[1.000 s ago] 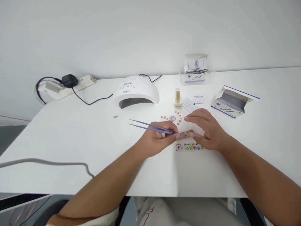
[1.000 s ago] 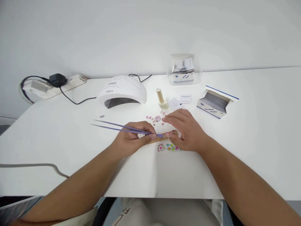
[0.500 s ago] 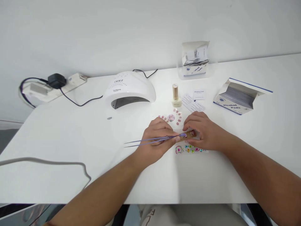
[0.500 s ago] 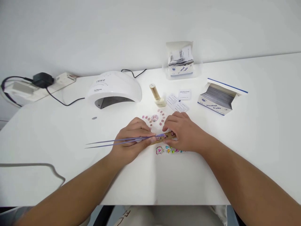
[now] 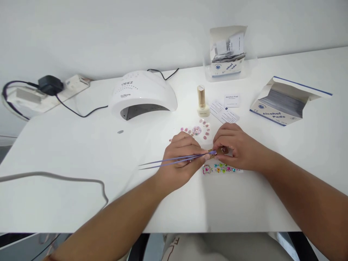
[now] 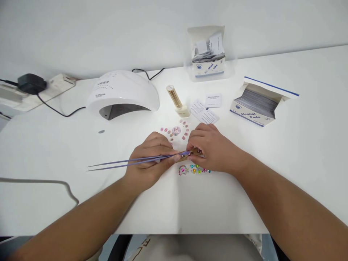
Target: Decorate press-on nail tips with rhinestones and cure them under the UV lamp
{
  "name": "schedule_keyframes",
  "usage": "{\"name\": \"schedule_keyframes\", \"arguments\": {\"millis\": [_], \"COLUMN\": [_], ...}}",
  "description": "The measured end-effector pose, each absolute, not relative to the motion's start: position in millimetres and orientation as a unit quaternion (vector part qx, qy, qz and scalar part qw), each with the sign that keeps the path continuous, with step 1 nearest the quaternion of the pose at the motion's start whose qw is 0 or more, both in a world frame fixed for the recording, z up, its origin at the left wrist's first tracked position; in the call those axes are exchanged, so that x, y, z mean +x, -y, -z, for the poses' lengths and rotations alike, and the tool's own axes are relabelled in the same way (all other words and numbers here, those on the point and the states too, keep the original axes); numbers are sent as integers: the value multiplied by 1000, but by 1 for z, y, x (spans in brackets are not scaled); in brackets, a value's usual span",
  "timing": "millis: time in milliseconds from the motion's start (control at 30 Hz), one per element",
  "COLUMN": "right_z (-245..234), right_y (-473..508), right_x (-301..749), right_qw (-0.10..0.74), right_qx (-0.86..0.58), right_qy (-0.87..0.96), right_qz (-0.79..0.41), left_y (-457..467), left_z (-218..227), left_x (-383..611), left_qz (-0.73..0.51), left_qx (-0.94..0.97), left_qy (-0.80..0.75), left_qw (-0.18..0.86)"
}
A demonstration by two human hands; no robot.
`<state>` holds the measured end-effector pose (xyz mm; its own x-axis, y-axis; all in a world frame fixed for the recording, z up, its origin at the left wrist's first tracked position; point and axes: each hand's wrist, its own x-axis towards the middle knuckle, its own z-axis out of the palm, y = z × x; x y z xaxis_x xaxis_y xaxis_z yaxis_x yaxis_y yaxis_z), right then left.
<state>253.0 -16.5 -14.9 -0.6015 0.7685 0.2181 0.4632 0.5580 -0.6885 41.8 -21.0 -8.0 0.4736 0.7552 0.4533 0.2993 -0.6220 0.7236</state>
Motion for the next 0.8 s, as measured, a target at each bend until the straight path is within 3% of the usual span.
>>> {"name": "schedule_keyframes", "arguments": {"millis": [800], "right_z": [16], "right_y": [17], "right_x": [252], "right_qw": [267], "right_qx": [-368], "right_qy": [836], "right_qz": [-307], "left_y": [21], "left_z": [3], "left_x": [46], "left_qz": [-350], "left_qx": [852], "left_qy": [-314], "left_qw": [229]}}
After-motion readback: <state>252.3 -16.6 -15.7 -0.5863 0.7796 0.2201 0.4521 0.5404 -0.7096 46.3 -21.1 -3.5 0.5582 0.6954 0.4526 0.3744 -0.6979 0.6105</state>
